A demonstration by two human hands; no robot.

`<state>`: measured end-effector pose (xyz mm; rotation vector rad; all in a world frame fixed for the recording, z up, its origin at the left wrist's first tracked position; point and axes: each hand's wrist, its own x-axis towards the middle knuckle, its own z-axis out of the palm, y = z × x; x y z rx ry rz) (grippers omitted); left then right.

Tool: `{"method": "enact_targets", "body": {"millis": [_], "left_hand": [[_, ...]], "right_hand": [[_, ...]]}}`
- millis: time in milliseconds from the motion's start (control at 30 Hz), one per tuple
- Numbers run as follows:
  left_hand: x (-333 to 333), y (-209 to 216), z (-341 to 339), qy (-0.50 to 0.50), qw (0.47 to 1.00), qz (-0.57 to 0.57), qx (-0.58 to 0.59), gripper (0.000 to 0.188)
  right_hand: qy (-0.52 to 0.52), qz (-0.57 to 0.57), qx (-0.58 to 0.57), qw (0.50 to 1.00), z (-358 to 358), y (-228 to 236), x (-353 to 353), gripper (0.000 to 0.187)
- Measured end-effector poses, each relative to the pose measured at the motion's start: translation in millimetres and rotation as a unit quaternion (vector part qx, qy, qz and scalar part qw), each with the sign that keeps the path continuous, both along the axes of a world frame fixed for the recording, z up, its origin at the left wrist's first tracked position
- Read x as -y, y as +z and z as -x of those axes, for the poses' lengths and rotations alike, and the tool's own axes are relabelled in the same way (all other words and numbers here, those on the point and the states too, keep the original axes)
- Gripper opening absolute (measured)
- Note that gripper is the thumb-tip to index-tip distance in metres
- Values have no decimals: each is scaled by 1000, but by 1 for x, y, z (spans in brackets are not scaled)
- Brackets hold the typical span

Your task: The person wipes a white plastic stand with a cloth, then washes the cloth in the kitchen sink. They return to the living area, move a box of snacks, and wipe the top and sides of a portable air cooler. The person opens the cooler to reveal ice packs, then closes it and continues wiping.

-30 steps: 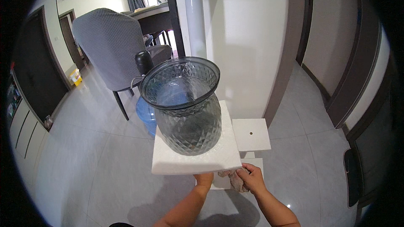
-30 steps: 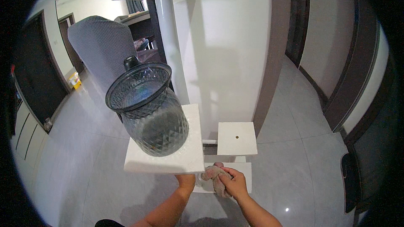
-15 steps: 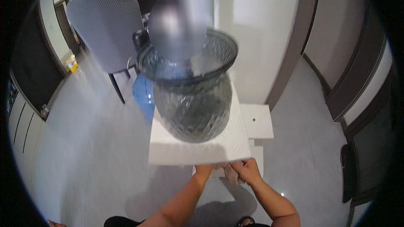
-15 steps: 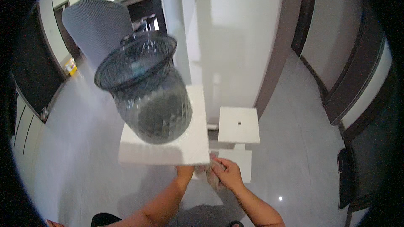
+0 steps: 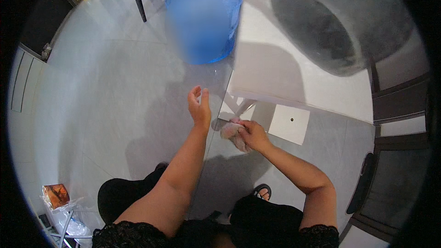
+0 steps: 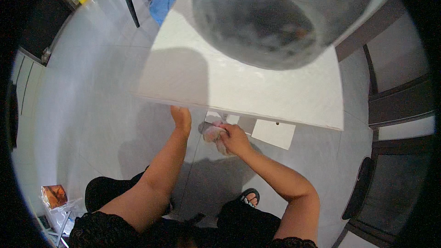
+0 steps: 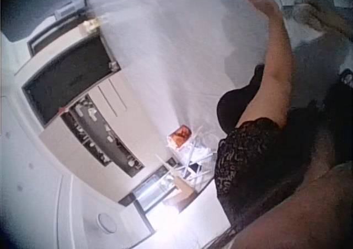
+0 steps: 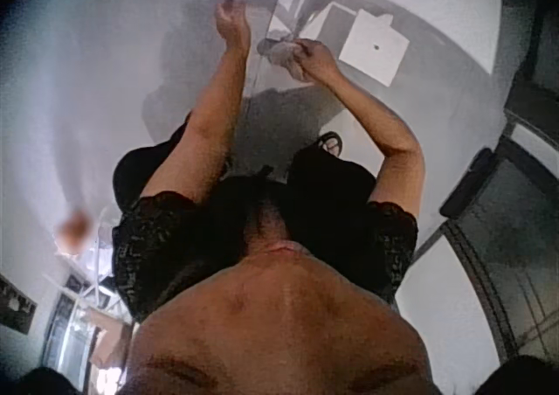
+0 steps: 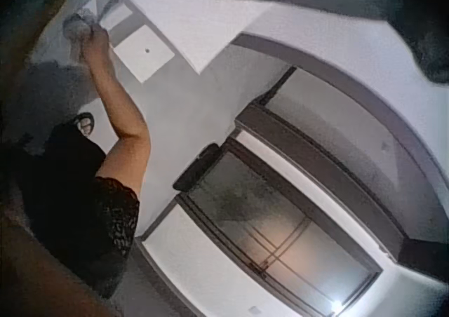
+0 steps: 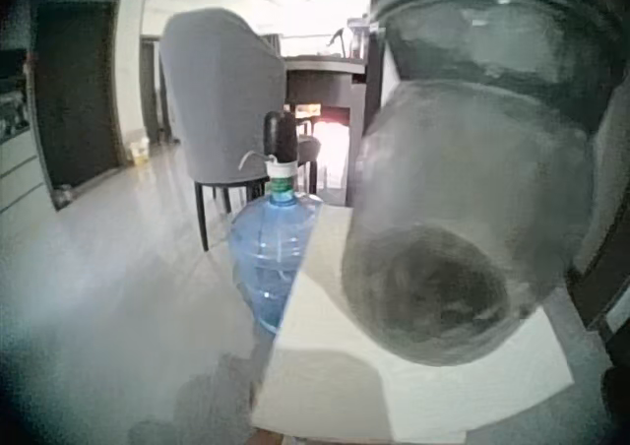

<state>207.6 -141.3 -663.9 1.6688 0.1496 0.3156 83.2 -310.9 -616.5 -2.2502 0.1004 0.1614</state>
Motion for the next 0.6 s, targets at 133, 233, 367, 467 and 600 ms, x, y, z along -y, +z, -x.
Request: {"method": "enact_targets", "body": {"millis": [133,233,367,467,600], "left_hand": [[-6,-40,4,59,996,22,-69,33],[-13,-88,6,52,993,-5,-109,33],[-19,-86,5,61,979,45,-187,31],[-30,-62,2,25,968,127,-214,31],[-33,-35,-15,-6,948,211,-239,30]], "right_hand": [[55,103,69,991,-51,-30,-43,30],[7,150,117,982,-74,-77,-68,30],[-72,87,42,993,-57,-108,-86,26],[-6,-8,-102,995,-42,-90,-71,28],[-216,-273,-273,897,-1,-53,-28,34]]}}
